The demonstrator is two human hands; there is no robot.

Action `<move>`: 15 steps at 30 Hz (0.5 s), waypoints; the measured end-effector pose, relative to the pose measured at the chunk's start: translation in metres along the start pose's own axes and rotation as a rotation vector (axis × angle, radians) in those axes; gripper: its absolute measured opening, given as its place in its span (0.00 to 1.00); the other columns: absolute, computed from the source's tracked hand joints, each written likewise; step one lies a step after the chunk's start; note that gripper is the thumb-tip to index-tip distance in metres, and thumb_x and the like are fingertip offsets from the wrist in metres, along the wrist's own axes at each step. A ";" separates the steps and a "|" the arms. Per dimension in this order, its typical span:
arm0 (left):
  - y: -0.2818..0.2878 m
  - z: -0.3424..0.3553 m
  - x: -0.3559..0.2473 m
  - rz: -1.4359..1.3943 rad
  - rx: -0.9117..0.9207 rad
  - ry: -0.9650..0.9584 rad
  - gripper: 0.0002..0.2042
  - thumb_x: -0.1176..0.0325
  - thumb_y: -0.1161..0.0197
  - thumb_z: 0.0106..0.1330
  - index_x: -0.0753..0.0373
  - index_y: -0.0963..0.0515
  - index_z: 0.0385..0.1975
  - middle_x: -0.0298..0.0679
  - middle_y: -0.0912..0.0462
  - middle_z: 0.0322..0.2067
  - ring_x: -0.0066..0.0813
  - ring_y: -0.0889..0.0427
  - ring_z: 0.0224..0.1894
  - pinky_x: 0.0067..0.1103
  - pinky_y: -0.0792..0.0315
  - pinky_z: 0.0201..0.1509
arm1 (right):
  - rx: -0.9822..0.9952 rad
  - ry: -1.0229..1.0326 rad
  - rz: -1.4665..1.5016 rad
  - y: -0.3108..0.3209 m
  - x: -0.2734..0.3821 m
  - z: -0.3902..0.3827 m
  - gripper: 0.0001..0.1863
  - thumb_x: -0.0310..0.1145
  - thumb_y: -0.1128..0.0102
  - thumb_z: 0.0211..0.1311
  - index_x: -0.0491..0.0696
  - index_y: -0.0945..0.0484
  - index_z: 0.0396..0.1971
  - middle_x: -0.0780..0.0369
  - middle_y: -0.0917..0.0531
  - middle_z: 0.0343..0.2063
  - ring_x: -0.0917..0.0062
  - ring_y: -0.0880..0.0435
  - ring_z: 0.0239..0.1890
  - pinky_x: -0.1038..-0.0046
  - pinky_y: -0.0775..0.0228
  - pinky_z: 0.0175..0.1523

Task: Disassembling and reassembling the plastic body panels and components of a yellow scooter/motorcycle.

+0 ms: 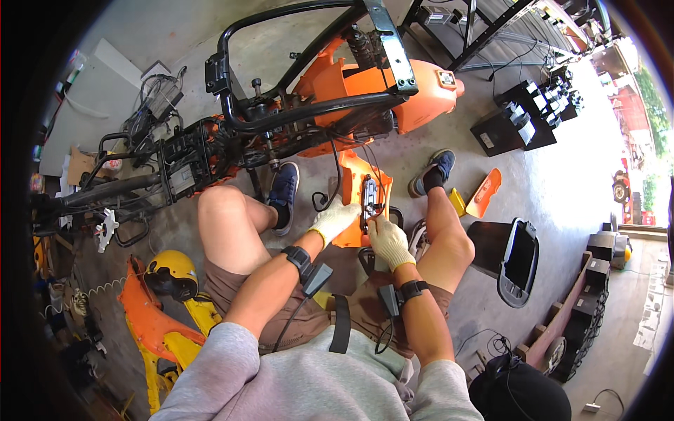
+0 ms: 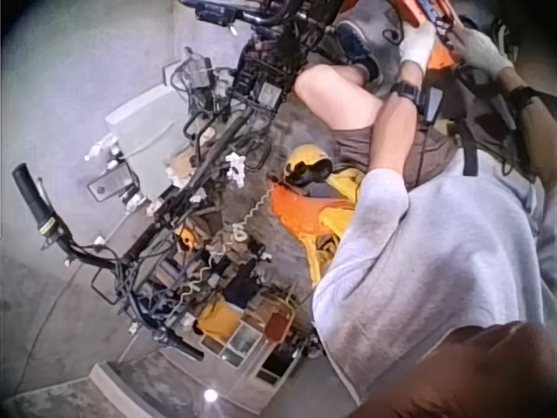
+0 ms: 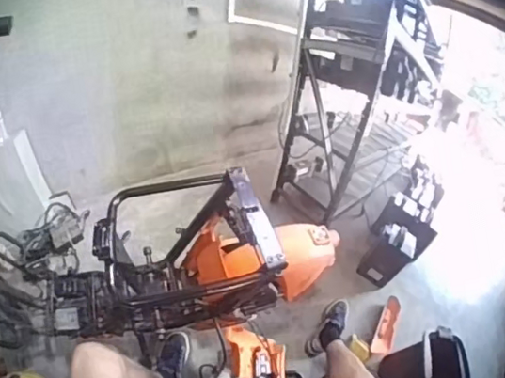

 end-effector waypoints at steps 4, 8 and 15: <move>-0.001 0.000 0.002 0.029 0.032 0.042 0.36 0.45 0.44 0.55 0.63 0.33 0.61 0.63 0.24 0.53 0.57 0.25 0.58 0.36 0.33 0.62 | -0.020 0.060 0.010 -0.002 -0.003 0.001 0.14 0.42 0.51 0.66 0.50 0.24 0.44 0.48 0.16 0.31 0.51 0.17 0.36 0.53 0.26 0.44; 0.001 -0.001 -0.001 0.033 0.007 0.039 0.34 0.46 0.41 0.53 0.61 0.32 0.57 0.61 0.22 0.50 0.56 0.23 0.55 0.36 0.29 0.57 | -0.020 0.136 0.034 0.001 -0.001 -0.002 0.12 0.40 0.50 0.65 0.51 0.26 0.43 0.51 0.16 0.30 0.54 0.16 0.35 0.55 0.26 0.43; 0.002 -0.001 0.001 0.043 0.015 0.032 0.35 0.43 0.41 0.53 0.60 0.32 0.57 0.60 0.23 0.52 0.57 0.25 0.57 0.36 0.32 0.60 | -0.033 0.239 0.059 0.006 0.002 -0.006 0.12 0.33 0.41 0.55 0.47 0.22 0.40 0.53 0.15 0.34 0.56 0.16 0.39 0.61 0.25 0.45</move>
Point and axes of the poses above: each hand's wrist, its own z-axis towards the middle knuckle, its own y-axis out of the back of the hand, x = y × z, the point moved 3 cm from there along z, towards the middle knuckle
